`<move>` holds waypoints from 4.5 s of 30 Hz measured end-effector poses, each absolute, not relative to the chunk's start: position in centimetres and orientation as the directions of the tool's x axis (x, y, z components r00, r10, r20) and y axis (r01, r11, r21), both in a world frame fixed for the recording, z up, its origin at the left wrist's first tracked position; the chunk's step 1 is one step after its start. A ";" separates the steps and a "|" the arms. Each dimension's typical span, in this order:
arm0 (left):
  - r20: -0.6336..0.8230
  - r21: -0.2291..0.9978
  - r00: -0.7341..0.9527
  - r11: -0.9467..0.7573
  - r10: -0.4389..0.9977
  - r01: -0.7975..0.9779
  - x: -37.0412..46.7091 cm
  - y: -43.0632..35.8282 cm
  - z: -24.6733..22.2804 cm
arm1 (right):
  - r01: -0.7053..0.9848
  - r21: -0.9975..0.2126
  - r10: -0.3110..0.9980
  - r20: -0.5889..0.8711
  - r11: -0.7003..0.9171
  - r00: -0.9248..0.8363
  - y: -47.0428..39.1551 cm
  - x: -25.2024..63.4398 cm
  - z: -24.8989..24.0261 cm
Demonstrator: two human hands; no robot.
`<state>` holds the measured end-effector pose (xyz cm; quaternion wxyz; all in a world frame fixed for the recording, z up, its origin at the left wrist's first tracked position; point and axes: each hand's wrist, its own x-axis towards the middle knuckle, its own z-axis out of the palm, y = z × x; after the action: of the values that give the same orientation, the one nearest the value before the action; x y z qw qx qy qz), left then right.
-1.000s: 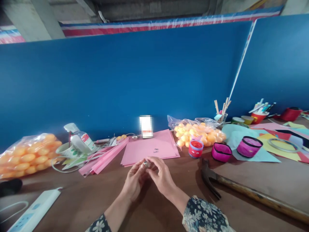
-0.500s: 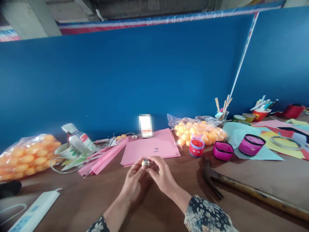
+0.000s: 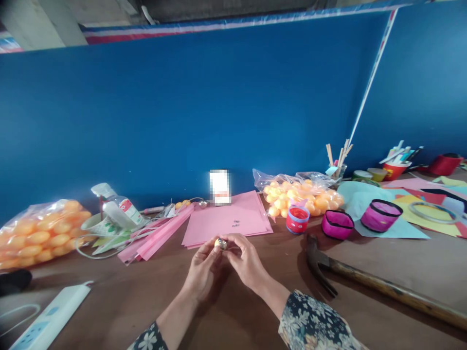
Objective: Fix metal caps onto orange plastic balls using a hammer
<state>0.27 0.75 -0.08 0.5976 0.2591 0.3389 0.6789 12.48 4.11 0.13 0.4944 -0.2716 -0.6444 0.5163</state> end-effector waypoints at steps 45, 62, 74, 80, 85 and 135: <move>-0.115 0.790 -0.181 -0.021 0.977 -0.613 0.3 0.5 0.2 | -0.109 -0.950 0.885 0.313 0.294 -0.345 3.9 12.8 0.0; -0.117 0.787 -0.174 -0.016 0.978 -0.617 0.4 0.6 0.2 | -0.121 -0.965 0.905 0.262 0.234 -0.334 3.8 12.6 -0.2; -0.126 0.794 -0.172 -0.005 0.977 -0.608 0.3 0.8 -0.1 | -0.254 -0.966 0.919 0.134 0.039 -0.371 3.6 12.5 0.3; -0.068 0.817 -0.166 -0.041 0.984 -0.576 0.6 0.6 0.0 | -0.269 -0.963 0.934 0.099 0.003 -0.343 3.8 12.4 0.3; -0.075 0.811 -0.145 -0.024 0.987 -0.585 0.6 0.4 0.1 | -0.282 -0.959 0.942 0.074 -0.023 -0.328 4.0 12.5 0.4; -0.079 0.890 -0.099 0.026 0.992 -0.455 0.9 0.2 0.5 | -0.223 -0.975 0.950 0.058 -0.012 -0.307 4.0 12.7 0.3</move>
<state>0.95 0.17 0.52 0.5864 0.3268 0.4111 0.6167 12.66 4.04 0.32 0.4735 -0.3499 -0.5192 0.6195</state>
